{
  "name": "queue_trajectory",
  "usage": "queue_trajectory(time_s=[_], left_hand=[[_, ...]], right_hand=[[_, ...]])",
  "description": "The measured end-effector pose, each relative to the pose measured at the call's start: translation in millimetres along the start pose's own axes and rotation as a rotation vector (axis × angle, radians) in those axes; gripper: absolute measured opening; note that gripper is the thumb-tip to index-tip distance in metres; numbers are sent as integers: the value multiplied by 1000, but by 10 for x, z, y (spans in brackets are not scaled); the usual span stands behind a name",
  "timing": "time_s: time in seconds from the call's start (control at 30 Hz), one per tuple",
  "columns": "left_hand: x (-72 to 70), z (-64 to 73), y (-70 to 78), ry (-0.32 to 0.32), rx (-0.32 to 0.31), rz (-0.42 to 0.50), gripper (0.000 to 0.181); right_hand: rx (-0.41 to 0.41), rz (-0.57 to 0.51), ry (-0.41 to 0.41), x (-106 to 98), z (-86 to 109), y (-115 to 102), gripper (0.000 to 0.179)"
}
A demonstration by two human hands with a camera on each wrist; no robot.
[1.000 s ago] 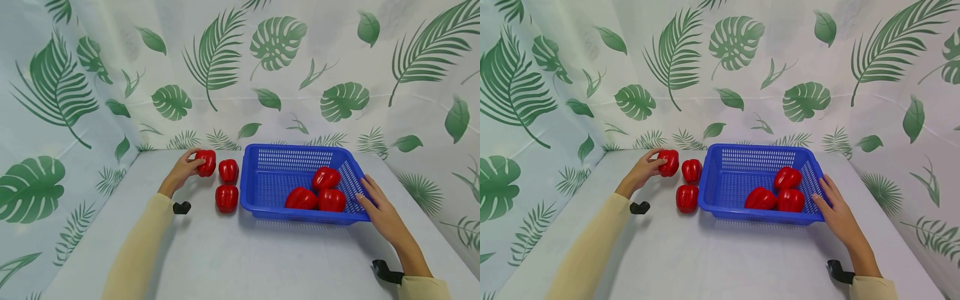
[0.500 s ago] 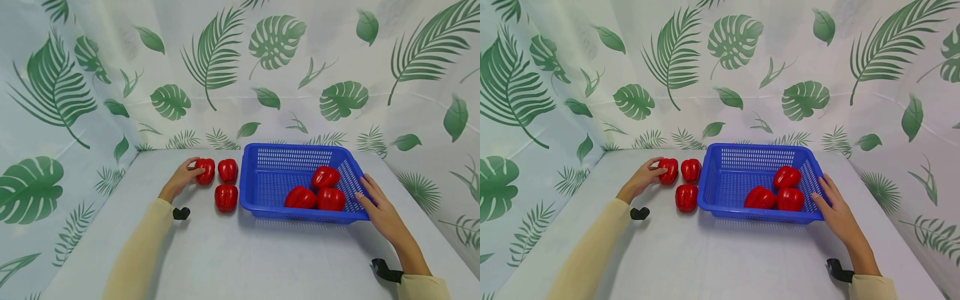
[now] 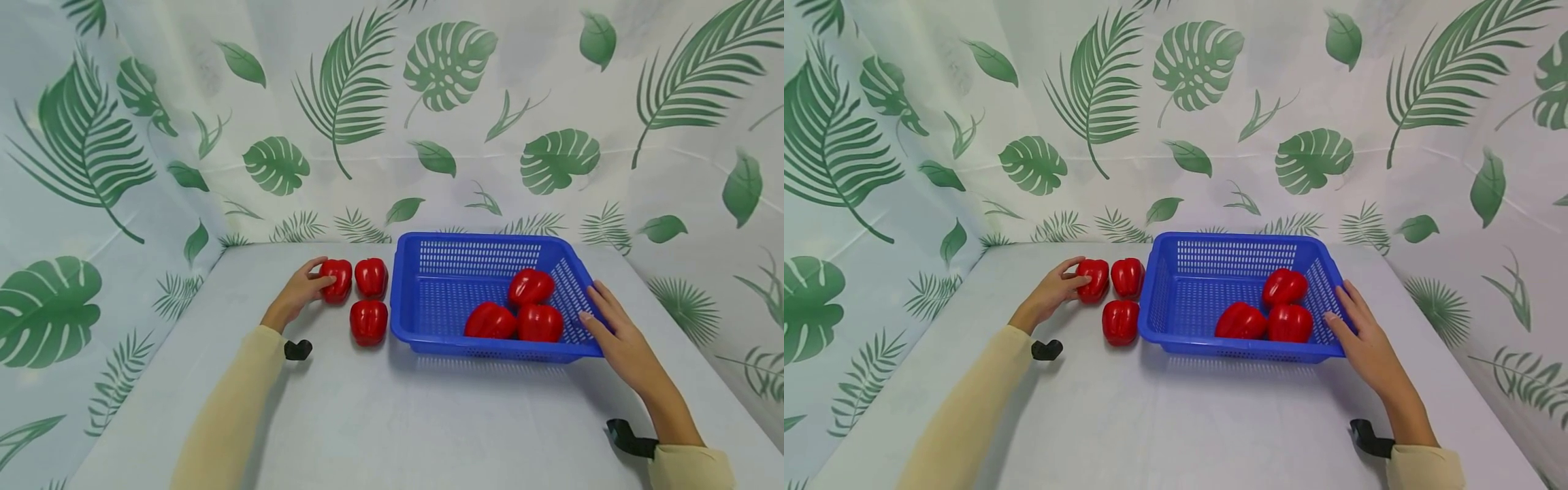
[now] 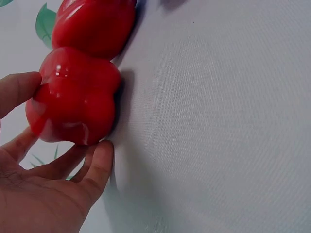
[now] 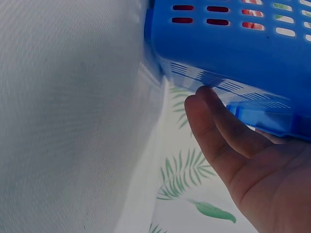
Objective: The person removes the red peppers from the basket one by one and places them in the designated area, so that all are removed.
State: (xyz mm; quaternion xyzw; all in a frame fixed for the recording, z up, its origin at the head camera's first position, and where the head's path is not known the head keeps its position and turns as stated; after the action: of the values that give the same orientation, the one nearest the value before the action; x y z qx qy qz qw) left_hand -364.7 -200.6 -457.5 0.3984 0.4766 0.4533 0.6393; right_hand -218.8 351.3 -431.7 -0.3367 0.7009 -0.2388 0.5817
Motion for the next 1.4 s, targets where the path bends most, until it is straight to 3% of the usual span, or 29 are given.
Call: queue_trajectory(time_s=[0.37,0.77,1.1,1.4], left_hand=[[-4,-6,6,-4,12,0,77],[-29,21,185,57,85,-56,92],[-2,69,438,138,230,-28,88],[166,126,750,167,356,-10,83]], right_hand=[[5,8,-3,1,-17,-12,70],[-3,5,-1,-9,-31,-33,70],[-5,-3,0,-3,-17,-31,70],[7,4,-1,-3,-1,-15,70]])
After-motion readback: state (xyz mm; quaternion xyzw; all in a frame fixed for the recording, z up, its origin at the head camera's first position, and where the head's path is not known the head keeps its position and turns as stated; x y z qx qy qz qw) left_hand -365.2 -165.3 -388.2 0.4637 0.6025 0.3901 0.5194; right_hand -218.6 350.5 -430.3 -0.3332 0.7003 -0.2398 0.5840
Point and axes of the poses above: each hand's wrist, its own z-axis away from the middle knuckle, its own x-axis out of the palm, y = z × x, the point moved 3 cm from there along -z, towards the middle knuckle, and after that the axes turned 2 degrees about -x, right-handed, at the moved point
